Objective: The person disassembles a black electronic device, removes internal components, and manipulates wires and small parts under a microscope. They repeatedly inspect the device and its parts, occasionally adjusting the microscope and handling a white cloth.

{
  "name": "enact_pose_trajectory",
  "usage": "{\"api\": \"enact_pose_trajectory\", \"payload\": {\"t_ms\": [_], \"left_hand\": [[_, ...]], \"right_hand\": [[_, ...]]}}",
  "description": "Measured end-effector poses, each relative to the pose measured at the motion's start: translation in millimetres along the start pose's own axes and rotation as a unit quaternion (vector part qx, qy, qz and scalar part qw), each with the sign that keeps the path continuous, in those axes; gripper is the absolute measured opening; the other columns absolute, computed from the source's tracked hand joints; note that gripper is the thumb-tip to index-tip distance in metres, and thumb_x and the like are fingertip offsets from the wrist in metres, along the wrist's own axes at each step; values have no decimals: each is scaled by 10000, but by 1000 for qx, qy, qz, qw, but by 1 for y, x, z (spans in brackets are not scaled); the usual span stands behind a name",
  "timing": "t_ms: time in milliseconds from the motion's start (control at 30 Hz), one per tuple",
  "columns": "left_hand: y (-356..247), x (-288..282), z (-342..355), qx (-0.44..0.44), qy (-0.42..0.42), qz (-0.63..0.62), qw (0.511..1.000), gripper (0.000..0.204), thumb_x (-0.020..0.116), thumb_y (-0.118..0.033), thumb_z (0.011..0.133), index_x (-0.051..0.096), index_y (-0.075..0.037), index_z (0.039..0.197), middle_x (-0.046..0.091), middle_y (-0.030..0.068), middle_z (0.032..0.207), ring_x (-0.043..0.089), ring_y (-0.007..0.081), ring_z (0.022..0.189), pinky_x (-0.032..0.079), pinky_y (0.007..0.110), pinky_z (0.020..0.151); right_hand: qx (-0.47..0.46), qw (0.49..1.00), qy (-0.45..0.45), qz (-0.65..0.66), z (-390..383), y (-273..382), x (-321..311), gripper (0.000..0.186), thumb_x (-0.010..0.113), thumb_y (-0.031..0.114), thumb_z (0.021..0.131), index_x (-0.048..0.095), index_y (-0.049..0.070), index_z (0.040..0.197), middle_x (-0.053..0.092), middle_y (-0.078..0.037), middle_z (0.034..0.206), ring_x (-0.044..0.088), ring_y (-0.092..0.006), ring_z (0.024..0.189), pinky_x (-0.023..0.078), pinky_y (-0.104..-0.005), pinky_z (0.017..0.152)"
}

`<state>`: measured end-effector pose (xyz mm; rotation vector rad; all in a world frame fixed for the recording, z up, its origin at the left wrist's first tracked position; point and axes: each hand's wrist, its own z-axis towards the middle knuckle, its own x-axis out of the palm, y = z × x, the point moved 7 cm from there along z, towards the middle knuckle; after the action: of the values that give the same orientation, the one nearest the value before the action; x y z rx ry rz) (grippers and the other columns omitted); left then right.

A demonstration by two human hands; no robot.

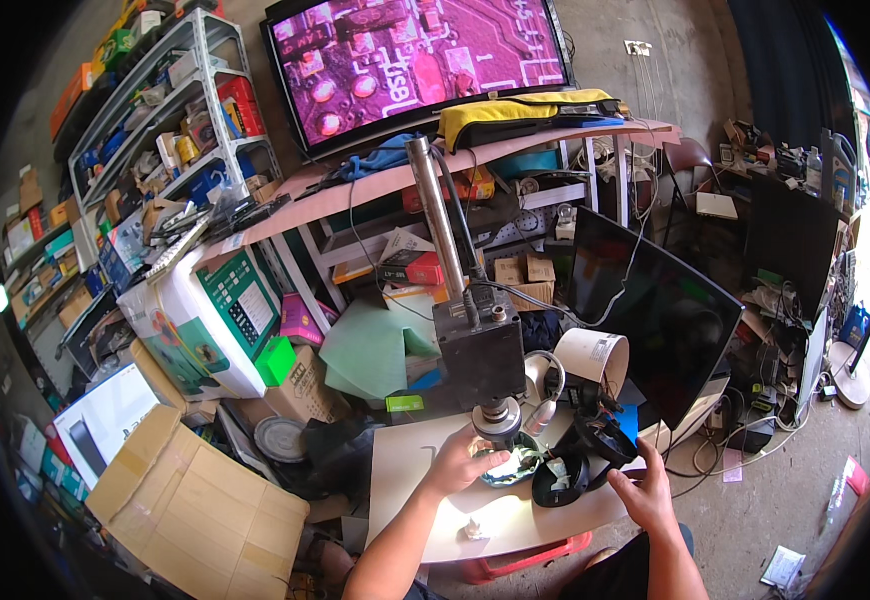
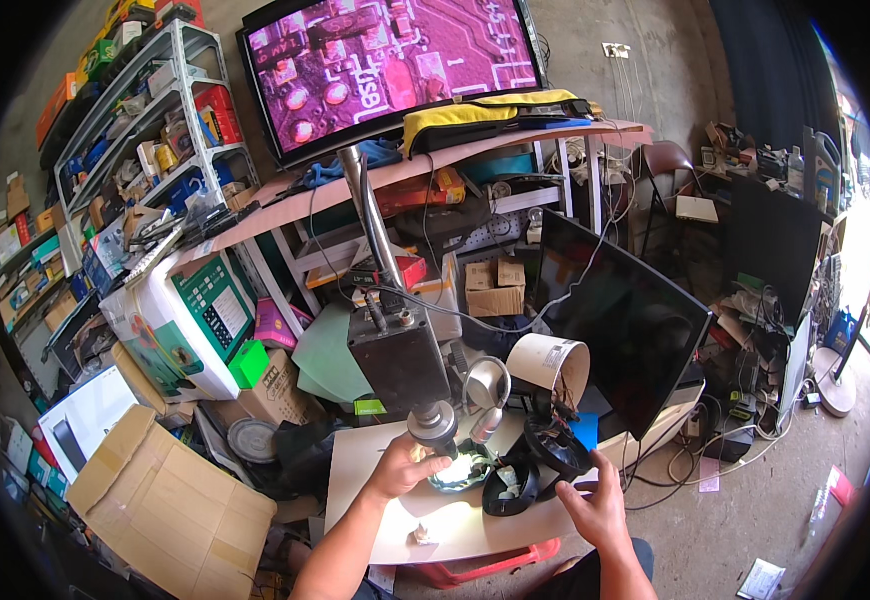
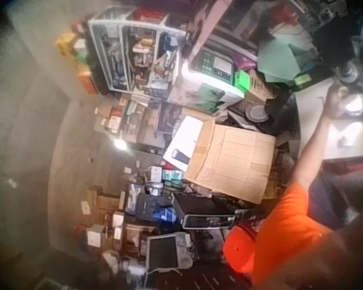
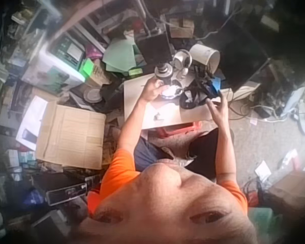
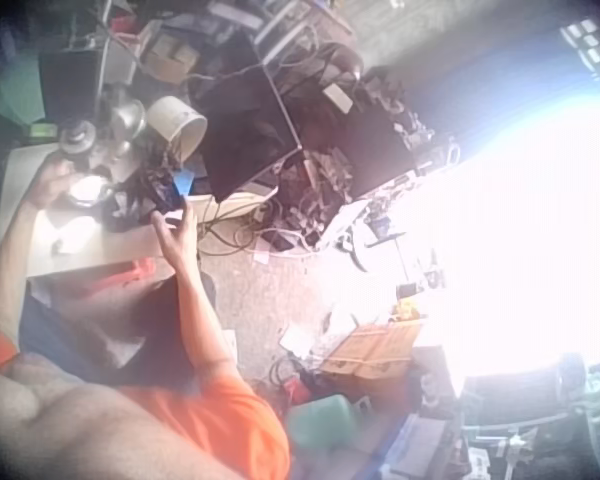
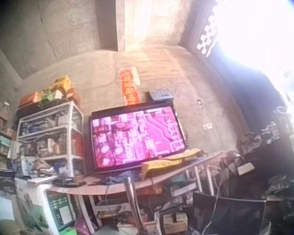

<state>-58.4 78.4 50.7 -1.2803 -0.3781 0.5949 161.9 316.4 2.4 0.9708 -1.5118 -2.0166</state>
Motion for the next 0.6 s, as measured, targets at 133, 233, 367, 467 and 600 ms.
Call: {"api": "enact_pose_trajectory", "payload": {"t_ms": [133, 233, 367, 467, 600], "left_hand": [[-2, 1, 0, 0, -7, 1, 1000, 427, 771, -24, 912, 633, -8, 1316, 650, 49, 1269, 599, 189, 1193, 457, 386, 1058], [-2, 2, 0, 0, -9, -3, 1000, 419, 774, -29, 915, 632, -8, 1308, 650, 49, 1260, 601, 185, 1182, 463, 380, 1048], [-3, 2, 0, -1, -11, 2, 1000, 406, 777, -30, 914, 631, -8, 1292, 652, 44, 1236, 604, 181, 1168, 466, 380, 1042], [-2, 1, 1, -4, -13, 4, 1000, 396, 779, -30, 912, 631, -9, 1279, 653, 39, 1222, 606, 178, 1161, 467, 379, 1038], [-1, 1, 0, -6, -23, 6, 1000, 390, 783, -31, 910, 632, -9, 1269, 655, 36, 1213, 608, 174, 1152, 471, 374, 1030]], "right_hand": [[4, 1000, 2, 3, -1, 2, 0, 830, 840, 235, 872, 406, -49, 1520, 513, -257, 1420, 742, -297, 1003, 605, -379, 826], [7, 1000, 2, 1, 0, 0, 0, 834, 840, 242, 872, 404, -49, 1521, 514, -258, 1420, 743, -299, 1002, 605, -380, 826], [2, 1000, 1, 2, 0, 1, 0, 838, 842, 247, 869, 405, -49, 1520, 514, -259, 1421, 742, -300, 1002, 604, -380, 828], [3, 1000, 1, 0, 0, 1, 0, 841, 843, 247, 867, 405, -51, 1520, 512, -259, 1425, 741, -300, 1003, 604, -378, 830], [5, 1000, 3, 4, 1, -1, 1, 841, 842, 242, 867, 404, -55, 1520, 505, -262, 1435, 740, -300, 1003, 606, -377, 834]]}}
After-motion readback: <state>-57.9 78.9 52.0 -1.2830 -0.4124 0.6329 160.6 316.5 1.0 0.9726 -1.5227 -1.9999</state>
